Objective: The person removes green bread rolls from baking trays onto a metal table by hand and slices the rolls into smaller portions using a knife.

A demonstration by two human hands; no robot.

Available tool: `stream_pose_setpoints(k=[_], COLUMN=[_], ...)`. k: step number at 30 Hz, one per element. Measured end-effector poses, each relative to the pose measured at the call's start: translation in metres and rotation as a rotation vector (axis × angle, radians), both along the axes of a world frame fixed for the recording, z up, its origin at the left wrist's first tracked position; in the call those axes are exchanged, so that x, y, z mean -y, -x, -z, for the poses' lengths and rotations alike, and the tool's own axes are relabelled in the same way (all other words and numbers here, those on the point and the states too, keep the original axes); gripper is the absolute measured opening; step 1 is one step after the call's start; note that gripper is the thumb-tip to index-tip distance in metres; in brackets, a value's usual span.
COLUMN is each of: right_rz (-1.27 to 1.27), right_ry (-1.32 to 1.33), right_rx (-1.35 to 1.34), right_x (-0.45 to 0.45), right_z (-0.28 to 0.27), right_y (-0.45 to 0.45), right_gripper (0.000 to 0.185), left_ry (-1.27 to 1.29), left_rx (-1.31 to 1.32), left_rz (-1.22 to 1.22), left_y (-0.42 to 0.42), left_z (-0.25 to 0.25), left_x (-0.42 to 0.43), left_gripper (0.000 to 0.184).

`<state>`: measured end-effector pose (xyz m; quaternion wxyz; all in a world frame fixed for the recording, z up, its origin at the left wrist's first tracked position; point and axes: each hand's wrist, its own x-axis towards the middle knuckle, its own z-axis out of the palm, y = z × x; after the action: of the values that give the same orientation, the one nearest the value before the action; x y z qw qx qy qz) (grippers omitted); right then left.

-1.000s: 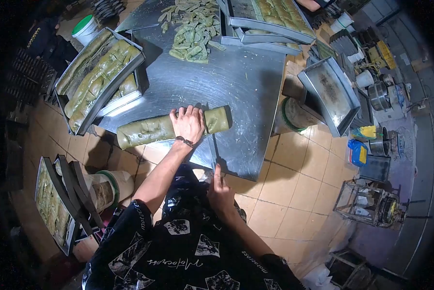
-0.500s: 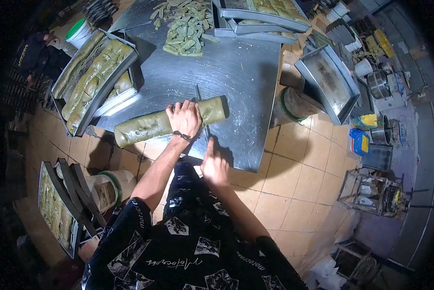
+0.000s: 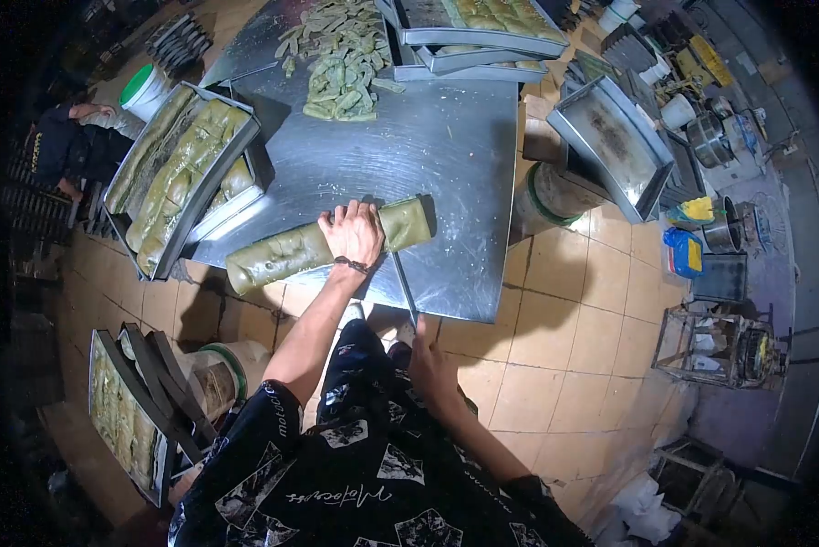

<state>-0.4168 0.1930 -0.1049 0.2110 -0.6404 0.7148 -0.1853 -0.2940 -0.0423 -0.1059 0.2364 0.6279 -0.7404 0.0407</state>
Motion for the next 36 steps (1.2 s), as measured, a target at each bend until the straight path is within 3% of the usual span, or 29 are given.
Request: stream_pose_setpoints(k=[2,6,7,10,11,14,15,24,28,30,36], right_rz=[-0.029,-0.072,-0.005,-0.029,0.005,0.056,0.082,0.099,0.112,0.105,0.151], right_ry=[-0.019,-0.048,-0.115,-0.022,-0.122,0.002,-0.072,0.031,-0.003,0.058,0.322], right_rx=[0.083,-0.079,0.043,-0.023,-0.049,0.003,-0.032,-0.090,-0.108,-0.105,-0.035], right_x=[-0.009,0.019,0.007,-0.049,-0.050,-0.010,-0.002,0.006,-0.014,-0.028,-0.033], right_z=[-0.002,-0.006,-0.005,-0.015,-0.012,-0.013,-0.017,0.002,0.001,-0.008,-0.059], right_y=[-0.002,-0.009,-0.008,-0.003,-0.003,-0.010,-0.013,-0.026,-0.022,-0.025,-0.052], right_gripper=[0.072,0.067,0.062,0.059,0.056,0.054,0.053,0.054,0.055,0.054,0.050], left_ry=[0.013,0.011,0.001,0.021,0.014,0.021,-0.008,0.050,-0.050,-0.147,-0.172], left_rx=[-0.001,-0.014,0.003,-0.013,-0.025,-0.054,-0.043,-0.139,-0.081,-0.007,0.005], left_rz=[0.010,-0.018,-0.026,-0.023,-0.014,-0.024,-0.018,0.050,0.050,0.082,0.184], left_y=[-0.002,-0.001,-0.001,-0.002,-0.003,-0.004,-0.006,-0.020,-0.034,-0.057,-0.097], left_z=[0.002,0.001,0.002,0.004,0.004,0.000,-0.004,-0.005,-0.015,-0.022,-0.017], left_x=[-0.003,-0.002,0.000,0.001,-0.001,-0.008,-0.010,-0.021,-0.022,-0.020,-0.018], left_gripper=[0.027,0.027,0.027,0.026,0.026,0.026,0.026,0.024,0.033,0.043,0.046])
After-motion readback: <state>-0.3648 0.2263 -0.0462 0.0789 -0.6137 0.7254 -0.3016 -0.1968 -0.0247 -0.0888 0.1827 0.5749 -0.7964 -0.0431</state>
